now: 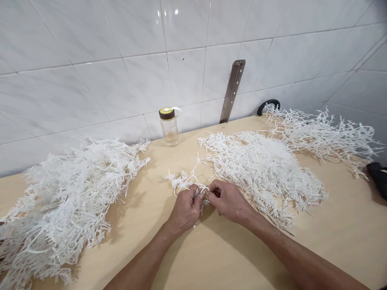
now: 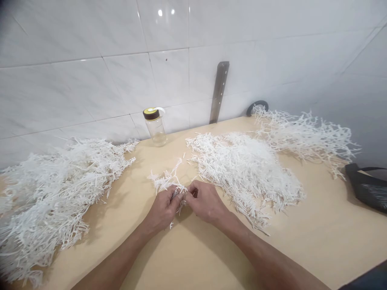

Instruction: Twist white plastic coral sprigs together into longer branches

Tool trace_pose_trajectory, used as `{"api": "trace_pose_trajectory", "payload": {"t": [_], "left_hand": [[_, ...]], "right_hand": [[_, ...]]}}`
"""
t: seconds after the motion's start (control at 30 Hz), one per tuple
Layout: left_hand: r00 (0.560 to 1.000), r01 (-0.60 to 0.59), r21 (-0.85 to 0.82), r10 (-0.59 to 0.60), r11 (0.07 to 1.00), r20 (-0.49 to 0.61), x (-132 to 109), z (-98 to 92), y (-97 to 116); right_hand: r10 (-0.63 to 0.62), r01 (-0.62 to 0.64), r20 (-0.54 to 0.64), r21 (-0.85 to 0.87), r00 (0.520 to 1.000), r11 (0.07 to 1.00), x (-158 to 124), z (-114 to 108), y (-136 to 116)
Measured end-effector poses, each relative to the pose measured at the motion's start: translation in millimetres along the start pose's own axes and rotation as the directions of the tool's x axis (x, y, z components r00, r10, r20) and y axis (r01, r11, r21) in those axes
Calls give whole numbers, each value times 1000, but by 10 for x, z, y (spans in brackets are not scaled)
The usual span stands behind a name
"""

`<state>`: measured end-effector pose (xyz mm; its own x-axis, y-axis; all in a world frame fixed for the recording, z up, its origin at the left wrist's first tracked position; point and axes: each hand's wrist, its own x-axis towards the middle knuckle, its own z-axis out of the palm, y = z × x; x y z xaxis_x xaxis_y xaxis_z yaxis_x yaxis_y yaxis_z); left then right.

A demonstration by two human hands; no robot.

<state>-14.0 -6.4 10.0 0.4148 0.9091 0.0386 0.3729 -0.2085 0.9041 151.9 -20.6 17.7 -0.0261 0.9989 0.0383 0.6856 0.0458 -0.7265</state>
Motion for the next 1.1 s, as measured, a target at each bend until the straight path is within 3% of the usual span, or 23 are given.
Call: {"api": "trace_pose_trajectory", "payload": {"t": [0.13, 0.33, 0.37, 0.43, 0.5, 0.53, 0.6, 0.8, 1.1], "left_hand": [[999, 43, -158, -44, 986, -7, -18, 13, -9], [989, 114, -259, -135, 959, -66, 3, 34, -25], [987, 117, -255, -140, 960, -77, 6, 36, -28], [985, 117, -241, -144, 963, -98, 12, 39, -38], [984, 109, -227, -138, 968, -113, 16, 42, -50], [984, 105, -220, -134, 970, -118, 18, 43, -56], [983, 98, -192, -125, 976, -135, 20, 47, -64], [981, 109, -95, -122, 989, -149, 16, 55, -65], [992, 70, -216, -90, 974, -83, 13, 27, -9]], "right_hand": [[-45, 8, -296, -123, 954, 992, 82, -104, 154], [-55, -20, -574, -124, 817, 992, 158, -415, 307], [-47, -12, -568, -100, 822, 995, 152, -439, 291], [-17, 23, -400, 10, 916, 1000, 121, -433, 224], [-32, 45, -87, 152, 996, 987, 72, -366, 131], [-64, 58, 27, 195, 998, 979, 47, -321, 86], [-120, 86, 143, 225, 982, 970, 7, -229, 19], [-68, 44, 170, 144, 983, 989, -1, -136, 38], [-67, 32, 201, 173, 977, 984, -17, -119, 6]]}}
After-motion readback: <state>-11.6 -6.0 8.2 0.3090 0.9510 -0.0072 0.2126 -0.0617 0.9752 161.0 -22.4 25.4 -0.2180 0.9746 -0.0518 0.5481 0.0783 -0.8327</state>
